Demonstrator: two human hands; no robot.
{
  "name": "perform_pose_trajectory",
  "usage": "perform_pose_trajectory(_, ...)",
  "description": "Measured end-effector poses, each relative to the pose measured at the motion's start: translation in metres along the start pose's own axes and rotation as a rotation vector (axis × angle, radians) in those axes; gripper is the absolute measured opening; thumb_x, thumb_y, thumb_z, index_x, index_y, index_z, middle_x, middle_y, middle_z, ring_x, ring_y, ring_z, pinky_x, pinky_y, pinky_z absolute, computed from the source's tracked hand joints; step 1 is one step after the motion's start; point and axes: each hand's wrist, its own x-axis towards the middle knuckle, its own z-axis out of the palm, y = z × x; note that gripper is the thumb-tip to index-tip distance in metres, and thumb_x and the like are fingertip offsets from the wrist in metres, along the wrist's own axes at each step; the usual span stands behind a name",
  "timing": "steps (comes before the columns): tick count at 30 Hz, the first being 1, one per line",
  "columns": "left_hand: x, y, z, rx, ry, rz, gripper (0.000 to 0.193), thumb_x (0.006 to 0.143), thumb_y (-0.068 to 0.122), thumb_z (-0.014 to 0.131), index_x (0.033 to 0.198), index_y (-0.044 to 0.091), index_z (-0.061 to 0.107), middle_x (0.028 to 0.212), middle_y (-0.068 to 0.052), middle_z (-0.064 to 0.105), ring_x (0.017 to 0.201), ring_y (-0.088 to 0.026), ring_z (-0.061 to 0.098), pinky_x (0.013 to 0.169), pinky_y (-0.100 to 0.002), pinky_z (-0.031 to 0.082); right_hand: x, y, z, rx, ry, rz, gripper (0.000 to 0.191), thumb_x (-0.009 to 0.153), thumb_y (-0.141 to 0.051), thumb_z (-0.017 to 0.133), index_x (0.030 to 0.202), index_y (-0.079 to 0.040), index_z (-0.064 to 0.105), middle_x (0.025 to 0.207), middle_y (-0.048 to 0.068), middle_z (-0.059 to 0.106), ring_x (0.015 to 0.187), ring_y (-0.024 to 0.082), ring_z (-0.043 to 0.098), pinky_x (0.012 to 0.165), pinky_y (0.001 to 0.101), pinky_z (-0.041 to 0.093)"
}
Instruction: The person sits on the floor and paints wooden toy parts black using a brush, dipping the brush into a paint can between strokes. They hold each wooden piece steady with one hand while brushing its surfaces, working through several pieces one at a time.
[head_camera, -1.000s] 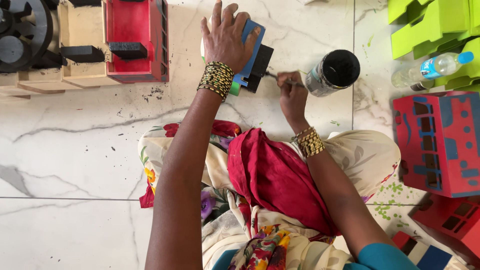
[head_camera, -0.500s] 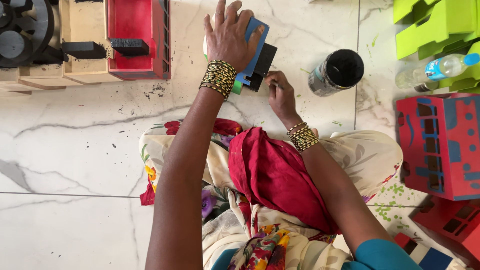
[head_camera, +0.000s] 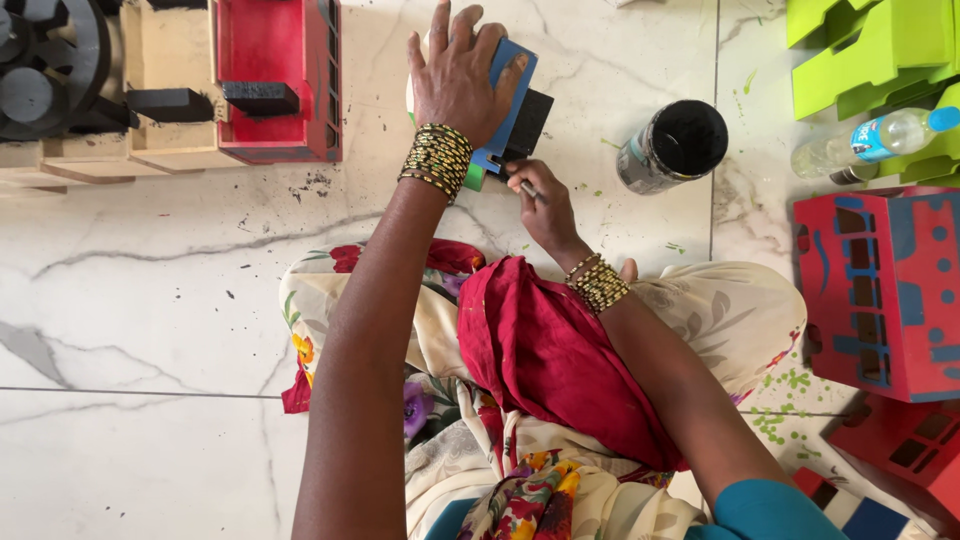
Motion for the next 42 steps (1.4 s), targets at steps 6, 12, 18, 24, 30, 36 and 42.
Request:
perform_pose_trajectory(6,0.0,0.0,0.0,0.007,-0.02,-0.007,0.042,0.1,0.05,0.06,0.129,0.02,0.062,0.145,-0.008,0.048,0.148,-0.038,0.027,0.115,-0.071,0.023,0.013,0.01,-0.004,0.002,0.061,0.101,0.012,0.099,0.011,0.057,0.098,-0.001,0.057,0.1,0.011,0.073,0.09,0.017,0.075,0.075,0.0297,0.058)
perform_pose_trajectory(12,0.0,-0.002,0.003,0.023,-0.003,0.001,0.044,0.101,0.051,0.06,0.131,0.019,0.061,0.145,-0.01,0.048,0.146,-0.036,0.03,0.114,-0.072,0.023,0.013,0.015,-0.005,-0.046,0.051,0.183,0.01,0.1,0.01,0.058,0.101,0.0,0.057,0.092,0.013,0.068,0.084,0.019,0.071,0.077,0.0315,0.057)
perform_pose_trajectory(18,0.001,0.0,0.0,0.002,-0.019,-0.009,0.042,0.1,0.05,0.06,0.129,0.02,0.062,0.145,-0.007,0.05,0.147,-0.037,0.031,0.114,-0.071,0.024,-0.007,-0.012,-0.02,-0.03,-0.029,0.106,0.01,0.101,0.008,0.055,0.104,-0.001,0.056,0.106,0.013,0.072,0.093,0.021,0.074,0.082,0.0312,0.06)
perform_pose_trajectory(24,0.002,-0.001,0.001,-0.008,-0.034,-0.025,0.044,0.1,0.05,0.059,0.131,0.019,0.061,0.146,-0.007,0.049,0.146,-0.036,0.03,0.114,-0.071,0.024,-0.001,-0.023,-0.015,-0.023,-0.033,0.025,0.011,0.101,0.008,0.056,0.105,-0.002,0.054,0.11,0.015,0.072,0.089,0.025,0.073,0.079,0.0354,0.059)
perform_pose_trajectory(30,0.002,-0.001,0.003,0.022,0.01,-0.001,0.045,0.099,0.051,0.06,0.129,0.019,0.061,0.144,-0.01,0.049,0.145,-0.037,0.03,0.112,-0.072,0.023,0.001,-0.02,-0.025,-0.084,-0.038,0.083,0.011,0.102,0.007,0.056,0.103,-0.004,0.055,0.099,0.012,0.072,0.085,0.023,0.073,0.077,0.0329,0.059)
perform_pose_trajectory(36,0.0,0.001,-0.002,0.003,-0.087,-0.055,0.043,0.102,0.052,0.059,0.13,0.02,0.06,0.147,-0.008,0.049,0.146,-0.034,0.034,0.12,-0.07,0.023,0.001,-0.007,-0.03,-0.088,-0.046,0.085,0.009,0.099,0.004,0.062,0.1,-0.003,0.057,0.095,0.01,0.074,0.082,0.021,0.075,0.072,0.0313,0.059)
perform_pose_trajectory(42,0.001,0.001,-0.002,0.017,0.019,0.009,0.042,0.1,0.05,0.061,0.127,0.018,0.061,0.144,-0.011,0.05,0.143,-0.037,0.034,0.113,-0.072,0.024,0.01,0.01,-0.038,-0.041,0.119,0.153,0.012,0.096,0.009,0.059,0.099,-0.003,0.059,0.102,0.012,0.078,0.086,0.017,0.076,0.074,0.0285,0.06)
